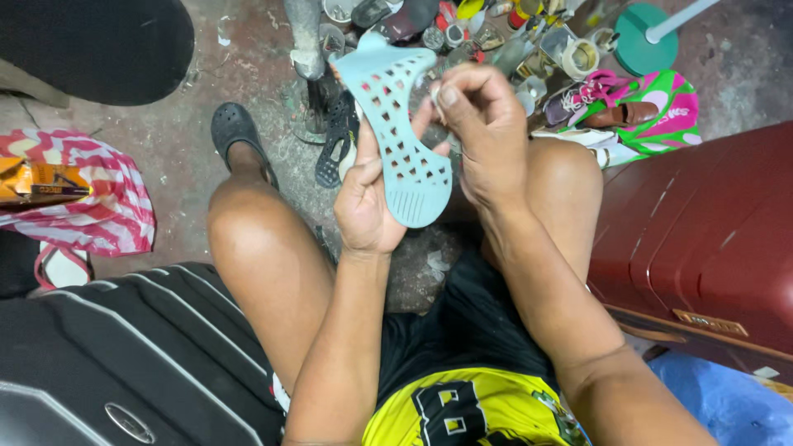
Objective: The person trims a light blue plastic sandal sole with scissors, then applies glue to the sole and rubs it with a cloth. The person then picks up a white slip-on shoe, removes its insole, and inspects the interior.
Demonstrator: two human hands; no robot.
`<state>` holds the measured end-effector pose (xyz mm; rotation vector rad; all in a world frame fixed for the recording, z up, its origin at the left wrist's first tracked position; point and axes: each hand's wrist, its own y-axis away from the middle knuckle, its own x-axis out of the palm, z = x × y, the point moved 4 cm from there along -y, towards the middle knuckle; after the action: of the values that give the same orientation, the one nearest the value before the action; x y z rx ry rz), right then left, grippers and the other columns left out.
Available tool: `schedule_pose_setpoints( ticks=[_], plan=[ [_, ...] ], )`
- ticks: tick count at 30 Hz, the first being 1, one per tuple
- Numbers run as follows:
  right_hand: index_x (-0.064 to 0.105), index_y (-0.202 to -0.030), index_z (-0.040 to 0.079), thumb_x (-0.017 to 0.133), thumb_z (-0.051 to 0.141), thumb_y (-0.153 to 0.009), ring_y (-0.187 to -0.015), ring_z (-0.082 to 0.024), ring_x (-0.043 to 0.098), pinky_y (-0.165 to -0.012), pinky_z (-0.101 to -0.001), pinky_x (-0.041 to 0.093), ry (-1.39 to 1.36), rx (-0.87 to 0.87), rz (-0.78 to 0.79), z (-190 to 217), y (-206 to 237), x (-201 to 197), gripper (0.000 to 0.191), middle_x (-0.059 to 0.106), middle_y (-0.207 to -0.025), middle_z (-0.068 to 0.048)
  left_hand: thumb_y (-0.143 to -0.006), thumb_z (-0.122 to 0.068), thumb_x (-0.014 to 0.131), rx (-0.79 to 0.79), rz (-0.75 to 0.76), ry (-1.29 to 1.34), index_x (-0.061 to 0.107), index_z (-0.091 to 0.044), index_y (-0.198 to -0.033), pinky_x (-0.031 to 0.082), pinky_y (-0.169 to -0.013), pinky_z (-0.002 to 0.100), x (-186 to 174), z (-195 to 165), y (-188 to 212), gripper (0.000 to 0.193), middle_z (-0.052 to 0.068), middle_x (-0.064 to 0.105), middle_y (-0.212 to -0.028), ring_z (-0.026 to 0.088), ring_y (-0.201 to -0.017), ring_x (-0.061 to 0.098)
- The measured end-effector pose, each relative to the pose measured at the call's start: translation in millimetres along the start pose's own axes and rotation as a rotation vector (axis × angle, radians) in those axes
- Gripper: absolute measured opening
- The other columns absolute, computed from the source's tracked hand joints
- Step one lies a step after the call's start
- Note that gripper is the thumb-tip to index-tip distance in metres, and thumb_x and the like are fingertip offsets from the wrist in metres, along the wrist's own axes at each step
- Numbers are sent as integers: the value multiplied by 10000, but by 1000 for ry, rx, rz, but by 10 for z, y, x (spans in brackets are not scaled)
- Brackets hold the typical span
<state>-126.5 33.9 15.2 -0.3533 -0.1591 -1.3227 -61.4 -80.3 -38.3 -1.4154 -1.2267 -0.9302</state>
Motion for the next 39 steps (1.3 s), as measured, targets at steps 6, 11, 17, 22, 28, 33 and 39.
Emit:
schedule_pose_setpoints(
  ticks=[6,11,17,22,28,33,39],
  plan=[
    [599,-1054,67,695,149,-1020,-750,-119,666,-636,-251,528,-292,190,25,-325,-80,-344,130,677,-958,-51,-1022,-200,485,-92,76,-206,288,35,-1549,367,-1247,534,-308,145,4,610,201,451,-1548,352,-1478,417],
    [634,-1073,47,702,109,-1050,-877,-96,642,-828,-252,533,-144,105,72,-431,5,-320,95,695,-992,-52,-1078,-677,349,-11,-509,-163,250,232,-1423,361,-1166,541,-736,35,-4,977,189,426,-1166,343,-1137,410],
    [711,-999,98,794,83,-899,-1007,-196,567,-909,-344,489,648,-267,156,-226,322,221,131,619,-1062,-62,-1007,-728,349,173,-75,18,268,-84,-1655,255,-1349,520,-305,-113,-129,916,268,326,-1683,448,-1556,375],
    [763,-988,139,872,100,-865,-1030,-256,499,-859,-411,443,1190,-649,-11,98,230,365,169,546,-1078,-57,-1051,-622,340,89,-71,151,239,-105,-1671,239,-1340,518,-8,-131,-155,813,264,260,-1710,461,-1557,318],
    [701,-993,99,806,73,-934,-920,-278,583,-818,-402,485,1194,-618,143,113,321,423,124,626,-979,-57,-1076,-576,320,85,-106,140,243,-63,-1664,248,-1331,515,-4,-155,-172,785,278,288,-1691,453,-1549,337],
    [705,-975,86,767,46,-966,-870,-277,651,-758,-393,521,1138,-593,220,81,304,483,75,671,-964,-68,-1097,-560,315,107,-123,128,236,-49,-1666,241,-1332,483,-99,-147,-109,769,279,287,-1686,434,-1540,338],
    [709,-962,79,739,28,-897,-913,-297,667,-805,-394,532,1123,-579,396,70,362,566,88,684,-982,-92,-1080,-568,326,66,-46,222,237,-93,-1672,273,-1305,554,-101,-115,-129,764,251,301,-1683,454,-1542,327]
  ],
)
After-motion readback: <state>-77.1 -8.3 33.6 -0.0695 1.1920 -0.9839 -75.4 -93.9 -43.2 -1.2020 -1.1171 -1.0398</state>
